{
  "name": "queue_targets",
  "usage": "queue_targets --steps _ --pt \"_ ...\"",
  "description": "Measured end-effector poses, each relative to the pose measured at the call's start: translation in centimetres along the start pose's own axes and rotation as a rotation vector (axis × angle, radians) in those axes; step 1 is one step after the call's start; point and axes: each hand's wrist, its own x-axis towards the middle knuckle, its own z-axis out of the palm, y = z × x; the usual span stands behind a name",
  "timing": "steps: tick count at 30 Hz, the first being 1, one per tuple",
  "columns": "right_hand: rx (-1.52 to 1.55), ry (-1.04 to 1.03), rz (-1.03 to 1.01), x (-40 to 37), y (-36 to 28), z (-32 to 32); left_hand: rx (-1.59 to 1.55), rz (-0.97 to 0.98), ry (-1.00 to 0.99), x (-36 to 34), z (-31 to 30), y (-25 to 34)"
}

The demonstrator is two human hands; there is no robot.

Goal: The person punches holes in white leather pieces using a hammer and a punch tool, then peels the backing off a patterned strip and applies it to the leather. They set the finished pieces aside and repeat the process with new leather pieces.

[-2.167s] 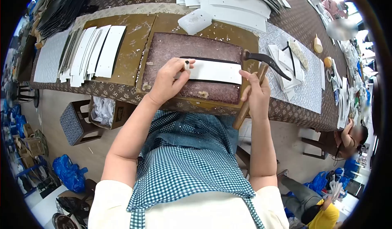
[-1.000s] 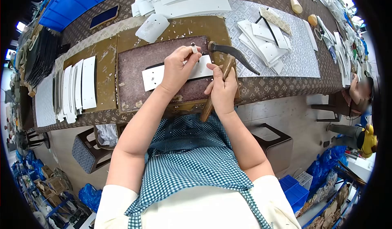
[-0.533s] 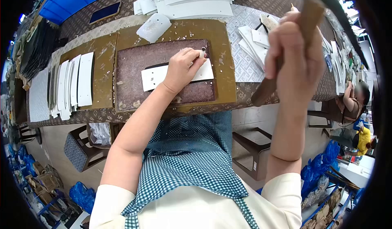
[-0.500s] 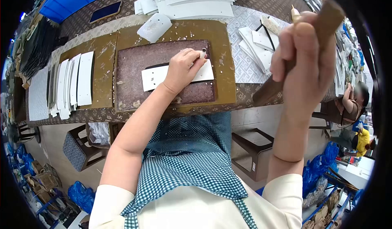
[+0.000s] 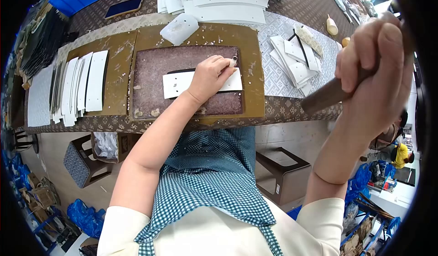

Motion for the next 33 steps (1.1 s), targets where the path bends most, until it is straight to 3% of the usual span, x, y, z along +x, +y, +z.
queue_targets --steps 1,3,4,6,8,10,13,16,20,22,31,33 --pt "0.094 -0.009 -0.111 0.0 1.3 0.0 -0.005 0.007 0.004 0.0 0.0 0.0" --pt "0.221 -0.029 -0.071 -2.3 4.4 1.1 -0.017 0.019 0.015 0.0 0.1 -0.1" --pt "-0.403 -0.163 -0.017 -3.6 7.3 0.8 -0.003 0.008 0.000 0.1 0.0 -0.2" --pt "-0.592 -0.467 0.055 -6.9 14.5 -0.3 0.026 -0.015 -0.036 -0.1 -0.1 -0.2" --pt "-0.476 -0.397 0.241 -7.7 14.8 -0.2 -0.026 -0.009 -0.003 0.2 -0.1 -0.2" --pt "-0.193 -0.322 0.691 -7.9 10.4 0.7 -0.067 -0.047 -0.013 0.1 -0.1 0.2" --pt "0.143 -0.066 0.703 -10.8 13.5 2.6 -0.095 -0.092 -0.056 0.2 -0.2 0.5" --pt "0.131 0.066 0.695 -13.7 17.2 4.7 -0.085 -0.045 -0.087 0.0 -0.1 0.0" --pt "0.133 0.213 0.630 -15.8 17.8 6.4 -0.180 -0.172 -0.036 -0.1 0.2 -0.4" --pt "0.055 0.149 0.610 -15.7 17.4 6.3 -0.188 -0.307 -0.001 0.0 0.3 -0.7" --pt "-0.009 0.082 0.613 -15.1 17.1 6.3 -0.282 -0.545 0.172 0.1 -0.5 -0.2" --pt "-0.008 0.086 0.619 -15.1 17.1 6.2 -0.290 -0.523 0.108 -0.3 -0.8 0.3"
